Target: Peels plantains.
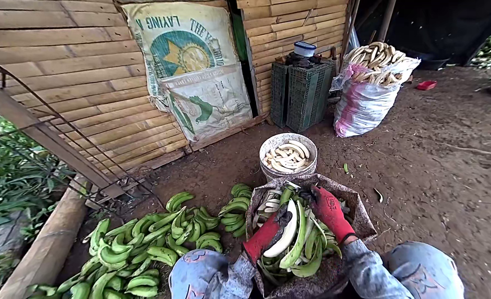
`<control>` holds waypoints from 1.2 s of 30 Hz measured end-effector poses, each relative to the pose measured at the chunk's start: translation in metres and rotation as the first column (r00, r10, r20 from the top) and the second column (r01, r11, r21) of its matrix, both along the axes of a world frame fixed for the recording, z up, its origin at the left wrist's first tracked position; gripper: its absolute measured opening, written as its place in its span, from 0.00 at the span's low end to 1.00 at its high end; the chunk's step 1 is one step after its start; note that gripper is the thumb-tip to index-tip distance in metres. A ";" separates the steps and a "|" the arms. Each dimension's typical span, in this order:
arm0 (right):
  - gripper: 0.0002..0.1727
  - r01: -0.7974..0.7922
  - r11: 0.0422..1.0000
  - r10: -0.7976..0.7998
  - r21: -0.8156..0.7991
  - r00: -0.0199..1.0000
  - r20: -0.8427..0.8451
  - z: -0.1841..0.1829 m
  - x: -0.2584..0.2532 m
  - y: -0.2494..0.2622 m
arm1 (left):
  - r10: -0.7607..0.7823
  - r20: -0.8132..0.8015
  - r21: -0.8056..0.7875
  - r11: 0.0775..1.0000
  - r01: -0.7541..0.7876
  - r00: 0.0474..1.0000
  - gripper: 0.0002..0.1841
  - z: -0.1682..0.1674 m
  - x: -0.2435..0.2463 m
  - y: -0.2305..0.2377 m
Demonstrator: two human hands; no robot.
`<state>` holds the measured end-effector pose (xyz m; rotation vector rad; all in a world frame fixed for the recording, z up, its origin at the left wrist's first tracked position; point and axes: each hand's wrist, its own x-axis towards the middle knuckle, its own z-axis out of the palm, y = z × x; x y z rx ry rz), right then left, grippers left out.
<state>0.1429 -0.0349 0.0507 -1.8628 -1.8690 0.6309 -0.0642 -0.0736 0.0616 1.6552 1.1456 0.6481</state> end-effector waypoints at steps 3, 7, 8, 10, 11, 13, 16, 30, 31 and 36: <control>0.22 0.007 0.990 0.005 0.139 0.996 -0.086 -0.002 -0.003 -0.010 | 0.391 0.305 -0.108 0.920 -0.377 0.868 0.26 -0.014 0.001 0.012; 0.20 -0.136 0.793 0.272 0.594 0.951 -0.146 -0.026 -0.034 -0.052 | 0.599 0.723 -0.317 0.730 -0.605 0.344 0.19 -0.018 -0.004 0.038; 0.20 -0.172 0.754 0.292 0.634 0.952 -0.088 -0.029 -0.040 -0.057 | 0.588 0.768 -0.368 0.730 -0.576 0.254 0.23 -0.019 -0.006 0.039; 0.19 -0.208 0.734 0.271 0.647 0.963 0.002 -0.027 -0.046 -0.060 | 0.563 0.813 -0.431 0.754 -0.495 0.148 0.27 -0.016 -0.004 0.034; 0.19 -0.204 0.753 0.256 0.626 0.967 0.008 -0.024 -0.047 -0.059 | 0.551 0.823 -0.435 0.765 -0.474 0.135 0.27 -0.014 0.000 0.030; 0.20 -0.168 0.816 0.221 0.553 0.975 -0.030 -0.016 -0.048 -0.053 | 0.508 0.834 -0.345 0.786 -0.514 0.216 0.26 -0.011 0.006 0.023; 0.20 -0.146 0.827 0.207 0.542 0.977 -0.051 -0.016 -0.042 -0.045 | 0.531 0.713 -0.148 0.752 -0.642 0.458 0.23 -0.008 0.010 0.021; 0.20 -0.050 0.769 0.214 0.637 0.959 -0.184 -0.028 -0.025 -0.020 | 0.344 0.630 -0.038 0.909 -0.415 0.696 0.24 -0.037 0.005 0.032; 0.19 -0.100 0.750 0.237 0.654 0.963 -0.125 -0.033 -0.028 -0.024 | 0.348 0.653 -0.086 0.916 -0.391 0.673 0.27 -0.039 -0.001 0.037; 0.20 -0.202 0.732 0.247 0.650 0.969 0.022 -0.039 -0.032 -0.033 | 0.451 0.510 -0.064 0.869 -0.490 0.732 0.25 -0.022 -0.004 0.037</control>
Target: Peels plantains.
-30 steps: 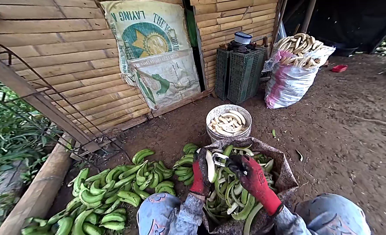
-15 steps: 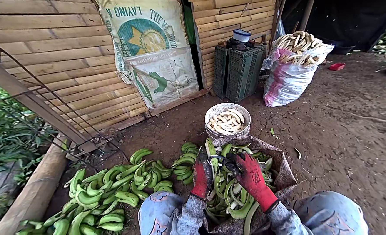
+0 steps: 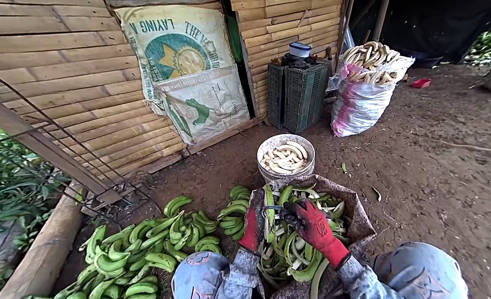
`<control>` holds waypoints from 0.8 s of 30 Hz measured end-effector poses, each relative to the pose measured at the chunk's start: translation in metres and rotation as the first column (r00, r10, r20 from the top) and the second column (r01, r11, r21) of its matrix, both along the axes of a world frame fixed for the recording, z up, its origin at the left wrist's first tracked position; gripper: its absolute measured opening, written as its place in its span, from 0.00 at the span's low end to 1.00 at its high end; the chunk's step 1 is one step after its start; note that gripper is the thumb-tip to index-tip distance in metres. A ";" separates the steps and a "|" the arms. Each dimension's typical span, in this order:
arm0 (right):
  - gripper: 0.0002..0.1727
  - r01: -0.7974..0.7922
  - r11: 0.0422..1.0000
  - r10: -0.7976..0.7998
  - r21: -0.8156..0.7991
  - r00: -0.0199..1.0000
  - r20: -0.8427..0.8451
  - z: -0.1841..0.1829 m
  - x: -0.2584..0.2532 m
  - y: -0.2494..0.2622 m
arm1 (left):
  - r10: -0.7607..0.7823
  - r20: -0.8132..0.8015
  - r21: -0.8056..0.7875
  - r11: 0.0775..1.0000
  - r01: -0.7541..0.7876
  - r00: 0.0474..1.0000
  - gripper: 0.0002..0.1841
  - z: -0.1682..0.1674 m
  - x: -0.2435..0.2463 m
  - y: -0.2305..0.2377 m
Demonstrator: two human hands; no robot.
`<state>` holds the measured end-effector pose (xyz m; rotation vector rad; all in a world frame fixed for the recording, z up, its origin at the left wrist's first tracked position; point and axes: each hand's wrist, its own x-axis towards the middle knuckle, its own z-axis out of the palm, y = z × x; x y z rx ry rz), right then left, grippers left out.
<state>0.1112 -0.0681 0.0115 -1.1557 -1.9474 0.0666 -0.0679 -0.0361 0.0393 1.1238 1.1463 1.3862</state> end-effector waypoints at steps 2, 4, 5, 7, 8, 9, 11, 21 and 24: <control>0.21 0.018 0.998 -0.019 0.060 0.999 0.026 0.002 0.000 0.001 | 0.034 -0.107 -0.015 0.999 -0.036 0.994 0.23 0.008 0.001 -0.005; 0.21 0.037 0.997 -0.038 0.064 0.999 0.020 0.006 -0.002 0.001 | 0.046 -0.135 0.012 0.999 -0.045 0.990 0.22 0.015 0.003 -0.008; 0.21 0.060 0.998 -0.060 0.029 0.998 0.001 0.010 -0.003 0.001 | 0.051 -0.148 0.030 0.998 -0.047 0.988 0.22 0.016 0.004 -0.009; 0.22 0.100 0.986 -0.109 -0.131 0.992 -0.067 0.024 -0.002 0.003 | 0.047 -0.249 0.074 0.997 -0.029 0.967 0.22 0.016 0.006 -0.014; 0.22 0.125 0.973 -0.143 -0.193 0.986 -0.083 0.031 0.000 0.006 | 0.026 -0.290 0.084 0.996 -0.002 0.957 0.22 0.016 0.008 -0.017; 0.21 0.145 0.966 -0.167 -0.213 0.982 -0.089 0.033 0.002 0.009 | 0.016 -0.303 0.093 0.996 0.013 0.953 0.22 0.016 0.011 -0.020; 0.21 0.169 0.959 -0.192 -0.225 0.978 -0.081 0.030 0.002 0.009 | -0.003 -0.292 0.071 0.997 0.025 0.956 0.23 0.013 0.011 -0.019; 0.21 0.060 0.954 -0.119 -0.295 0.975 -0.186 0.010 0.029 0.020 | -0.255 0.550 -0.083 0.931 0.356 0.795 0.34 0.000 -0.003 -0.002; 0.18 -0.299 0.948 0.295 -0.109 0.954 -0.045 0.015 0.027 0.004 | -0.396 0.815 0.125 0.833 0.539 0.423 0.30 -0.006 -0.016 0.009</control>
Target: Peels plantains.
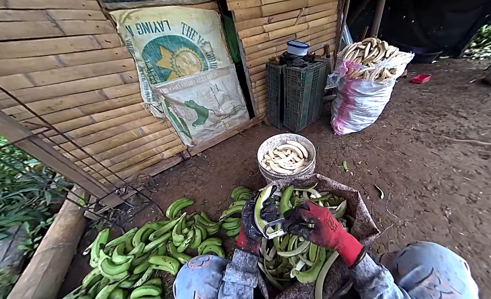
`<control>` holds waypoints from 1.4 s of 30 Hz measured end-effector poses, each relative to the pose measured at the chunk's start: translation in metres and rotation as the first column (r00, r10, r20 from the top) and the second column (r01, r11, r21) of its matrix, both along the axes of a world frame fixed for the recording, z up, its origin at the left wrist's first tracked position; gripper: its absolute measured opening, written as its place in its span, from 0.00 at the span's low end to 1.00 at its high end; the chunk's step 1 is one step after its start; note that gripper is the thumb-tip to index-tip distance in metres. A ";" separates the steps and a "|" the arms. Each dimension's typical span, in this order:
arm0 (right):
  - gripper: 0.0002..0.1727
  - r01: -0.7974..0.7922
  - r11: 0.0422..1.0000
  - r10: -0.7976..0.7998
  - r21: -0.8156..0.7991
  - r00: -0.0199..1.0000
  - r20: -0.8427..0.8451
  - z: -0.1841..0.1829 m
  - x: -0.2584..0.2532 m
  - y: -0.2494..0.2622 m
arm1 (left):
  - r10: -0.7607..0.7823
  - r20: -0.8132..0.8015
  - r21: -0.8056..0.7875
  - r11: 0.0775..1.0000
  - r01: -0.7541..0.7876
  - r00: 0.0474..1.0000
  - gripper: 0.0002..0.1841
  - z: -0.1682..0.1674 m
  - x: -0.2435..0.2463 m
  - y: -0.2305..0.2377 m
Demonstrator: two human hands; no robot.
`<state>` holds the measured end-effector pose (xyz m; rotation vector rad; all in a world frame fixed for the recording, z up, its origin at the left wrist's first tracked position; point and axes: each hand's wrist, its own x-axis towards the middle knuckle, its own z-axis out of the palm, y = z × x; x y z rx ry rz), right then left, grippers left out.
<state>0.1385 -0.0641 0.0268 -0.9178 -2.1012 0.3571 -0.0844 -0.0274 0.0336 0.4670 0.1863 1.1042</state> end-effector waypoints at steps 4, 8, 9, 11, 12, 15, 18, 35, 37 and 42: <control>0.19 0.071 0.986 -0.096 0.148 0.982 0.164 -0.005 -0.010 -0.005 | 0.215 -0.346 0.072 0.977 -0.203 0.913 0.27 0.010 0.013 -0.011; 0.23 0.397 0.917 -0.394 -0.034 0.917 0.070 -0.002 -0.024 0.000 | 0.411 -0.561 0.268 0.912 -0.311 0.719 0.22 0.007 0.018 -0.018; 0.23 0.459 0.876 -0.455 -0.150 0.889 0.063 0.002 -0.024 0.002 | 0.402 -0.621 0.276 0.916 -0.292 0.673 0.21 0.007 0.019 -0.022; 0.23 0.537 0.785 -0.559 -0.309 0.829 0.021 0.010 -0.014 0.010 | 0.397 -0.723 0.317 0.918 -0.240 0.566 0.20 0.010 0.023 -0.029; 0.23 0.560 0.763 -0.600 -0.323 0.799 -0.030 0.013 -0.007 0.014 | 0.438 -0.769 0.399 0.898 -0.184 0.466 0.21 0.016 0.022 -0.031; 0.22 0.583 0.776 -0.626 -0.240 0.758 -0.184 0.024 0.004 0.014 | 0.688 -0.720 0.689 0.725 -0.024 0.090 0.23 0.048 0.030 -0.001; 0.20 0.536 0.827 -0.562 -0.169 0.789 -0.248 0.026 0.005 0.010 | 0.809 -0.542 0.773 0.587 0.242 -0.228 0.28 0.081 0.038 0.063; 0.24 0.365 0.758 -0.463 -0.541 0.885 -0.052 0.019 0.019 -0.010 | 0.335 -0.923 0.367 0.913 -0.175 -0.190 0.33 -0.041 0.047 0.046; 0.26 0.262 0.730 -0.364 -0.631 0.931 -0.035 0.011 0.010 -0.013 | 0.472 -0.880 0.409 0.811 -0.418 0.054 0.34 -0.033 0.046 0.028; 0.26 0.254 0.574 -0.182 -0.778 0.967 0.181 -0.025 -0.020 -0.016 | 0.569 -0.750 0.232 0.704 -0.672 0.337 0.31 -0.045 0.049 0.008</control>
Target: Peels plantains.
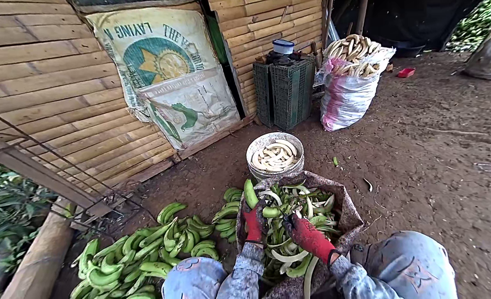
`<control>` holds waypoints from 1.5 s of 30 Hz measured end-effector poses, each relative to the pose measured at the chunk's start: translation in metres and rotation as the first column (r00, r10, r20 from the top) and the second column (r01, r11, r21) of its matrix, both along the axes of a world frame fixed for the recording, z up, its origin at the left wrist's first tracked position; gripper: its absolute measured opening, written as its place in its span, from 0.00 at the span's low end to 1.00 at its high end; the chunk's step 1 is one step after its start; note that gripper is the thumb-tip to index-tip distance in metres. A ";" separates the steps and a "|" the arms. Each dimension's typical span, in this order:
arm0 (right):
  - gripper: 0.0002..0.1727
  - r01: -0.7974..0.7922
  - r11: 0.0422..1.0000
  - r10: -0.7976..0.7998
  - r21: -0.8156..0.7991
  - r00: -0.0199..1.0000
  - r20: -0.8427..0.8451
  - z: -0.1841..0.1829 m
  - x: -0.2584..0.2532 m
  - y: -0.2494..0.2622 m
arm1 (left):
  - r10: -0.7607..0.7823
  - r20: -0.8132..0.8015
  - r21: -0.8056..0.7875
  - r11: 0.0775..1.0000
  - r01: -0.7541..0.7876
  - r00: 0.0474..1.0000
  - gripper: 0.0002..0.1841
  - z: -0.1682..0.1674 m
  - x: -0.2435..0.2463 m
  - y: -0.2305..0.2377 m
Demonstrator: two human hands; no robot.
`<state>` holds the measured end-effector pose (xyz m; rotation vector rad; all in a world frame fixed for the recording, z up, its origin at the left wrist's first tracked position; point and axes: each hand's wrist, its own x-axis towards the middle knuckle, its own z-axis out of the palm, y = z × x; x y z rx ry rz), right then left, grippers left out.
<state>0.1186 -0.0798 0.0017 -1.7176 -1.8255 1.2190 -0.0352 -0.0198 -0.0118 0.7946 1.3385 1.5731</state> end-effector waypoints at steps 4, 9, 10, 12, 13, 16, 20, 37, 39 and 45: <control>0.25 -0.025 0.998 0.032 -0.051 0.992 0.123 -0.004 -0.004 0.000 | 0.017 0.057 -0.054 0.998 -0.014 0.998 0.20 -0.018 0.004 -0.007; 0.25 -0.049 0.990 0.082 -0.133 0.962 0.261 0.000 -0.010 0.002 | 0.011 0.179 -0.028 1.000 -0.006 0.984 0.16 -0.037 0.006 -0.005; 0.25 -0.040 0.988 0.082 -0.146 0.952 0.294 0.000 -0.012 0.003 | 0.002 0.184 -0.012 1.000 0.000 0.983 0.16 -0.036 0.007 -0.007; 0.25 0.002 0.985 0.067 -0.170 0.916 0.396 0.001 -0.018 0.004 | -0.050 0.170 0.054 0.998 0.041 0.984 0.17 -0.022 0.012 -0.014; 0.26 0.024 0.985 0.056 -0.172 0.895 0.442 -0.003 -0.021 0.004 | -0.092 0.118 0.114 0.990 0.079 0.989 0.20 -0.006 0.014 -0.016; 0.25 -0.047 0.985 0.116 -0.164 0.890 0.441 0.004 -0.023 0.010 | -0.134 -0.061 0.273 0.951 0.146 0.989 0.28 0.065 0.007 -0.017; 0.24 -0.181 0.983 0.160 0.035 0.933 0.322 0.055 -0.001 0.024 | -0.210 -0.049 0.235 0.948 0.215 0.977 0.22 0.118 -0.030 -0.009; 0.25 0.022 0.812 -0.214 0.584 0.941 0.261 0.076 0.013 0.044 | -0.387 -0.122 0.018 0.920 0.392 0.914 0.21 0.064 -0.016 -0.038; 0.25 0.043 0.808 -0.217 0.587 0.949 0.228 0.070 0.012 0.042 | -0.389 -0.243 0.019 0.914 0.405 0.889 0.22 0.063 -0.019 -0.035; 0.24 0.208 0.853 -0.306 0.478 0.943 0.135 0.071 0.040 0.049 | -0.311 -0.273 0.025 0.944 0.329 0.910 0.22 0.068 -0.034 -0.031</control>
